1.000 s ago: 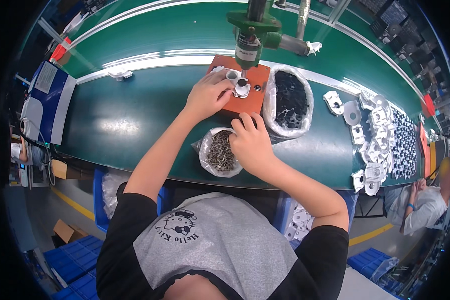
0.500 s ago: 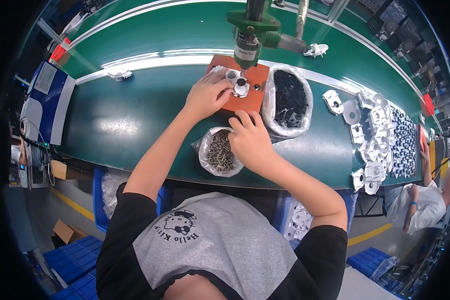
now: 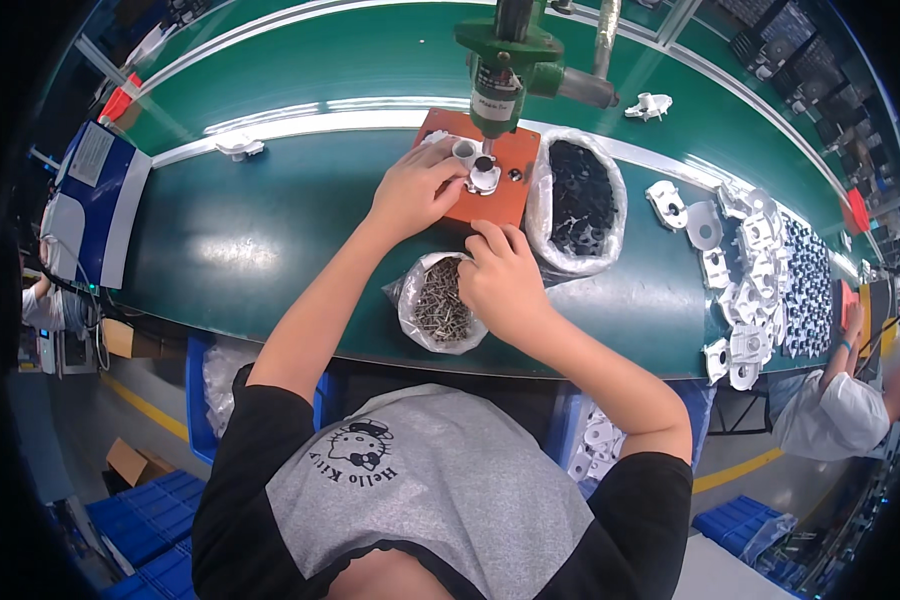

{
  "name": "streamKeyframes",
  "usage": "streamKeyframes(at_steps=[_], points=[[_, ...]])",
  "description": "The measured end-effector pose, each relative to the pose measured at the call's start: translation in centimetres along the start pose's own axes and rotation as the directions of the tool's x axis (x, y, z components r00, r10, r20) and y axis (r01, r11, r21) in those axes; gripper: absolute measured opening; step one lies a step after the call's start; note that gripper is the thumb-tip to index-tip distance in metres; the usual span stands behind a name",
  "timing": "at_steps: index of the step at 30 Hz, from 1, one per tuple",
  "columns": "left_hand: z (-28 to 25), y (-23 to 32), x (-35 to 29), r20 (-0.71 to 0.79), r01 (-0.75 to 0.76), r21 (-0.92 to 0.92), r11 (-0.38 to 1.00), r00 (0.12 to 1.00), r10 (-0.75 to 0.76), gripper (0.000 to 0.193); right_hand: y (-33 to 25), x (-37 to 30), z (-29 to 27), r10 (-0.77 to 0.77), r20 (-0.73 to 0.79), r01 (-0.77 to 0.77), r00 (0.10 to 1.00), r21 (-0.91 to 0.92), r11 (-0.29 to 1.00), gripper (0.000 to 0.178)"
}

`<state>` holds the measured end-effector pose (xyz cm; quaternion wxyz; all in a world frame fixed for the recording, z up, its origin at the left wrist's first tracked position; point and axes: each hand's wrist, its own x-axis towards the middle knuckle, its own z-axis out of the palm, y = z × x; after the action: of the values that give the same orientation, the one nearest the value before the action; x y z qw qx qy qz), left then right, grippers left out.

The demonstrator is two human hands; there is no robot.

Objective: Assembling small white plastic components by inserting metal pins and using a manual press.

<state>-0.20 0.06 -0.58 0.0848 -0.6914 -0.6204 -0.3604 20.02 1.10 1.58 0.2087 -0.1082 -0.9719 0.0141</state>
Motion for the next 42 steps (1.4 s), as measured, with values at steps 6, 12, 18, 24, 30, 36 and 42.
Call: streamKeyframes(at_steps=[6,12,18,24,30,36,42], points=[[0.09,0.04,0.05,0.003,0.022,-0.052,0.998,1.000,-0.022,0.014,-0.08,0.54,-0.22,0.036,0.035,-0.035,0.999,-0.037,0.999,0.012],[0.20,-0.09,-0.04,-0.022,-0.003,-0.027,1.000,1.000,0.002,0.014,0.03,0.38,0.00,-0.001,0.028,0.001,1.000,0.010,1.000,0.013],[0.14,-0.05,0.01,-0.004,0.015,-0.040,0.999,1.000,-0.016,0.013,-0.04,0.43,0.10,-0.030,0.019,0.030,0.999,-0.017,0.999,0.011],[-0.04,0.07,0.07,0.000,0.007,-0.024,1.000,1.000,-0.007,0.014,0.19,0.42,0.16,-0.045,0.016,0.045,0.999,-0.006,0.999,0.012],[-0.14,0.15,0.05,0.010,0.022,-0.023,0.999,1.000,-0.022,0.014,0.00,0.40,-0.14,-0.038,0.032,0.039,0.999,-0.003,0.999,0.013],[-0.11,0.18,0.07,0.021,0.020,-0.029,0.999,1.000,-0.019,0.016,0.10,0.39,-0.26,-0.028,0.064,0.028,0.998,0.005,1.000,0.011],[-0.13,0.13,0.06,0.025,0.034,-0.030,0.999,0.999,-0.033,0.015,0.16,0.18,0.00,-0.001,-0.025,0.003,1.000,0.085,0.996,0.008]])
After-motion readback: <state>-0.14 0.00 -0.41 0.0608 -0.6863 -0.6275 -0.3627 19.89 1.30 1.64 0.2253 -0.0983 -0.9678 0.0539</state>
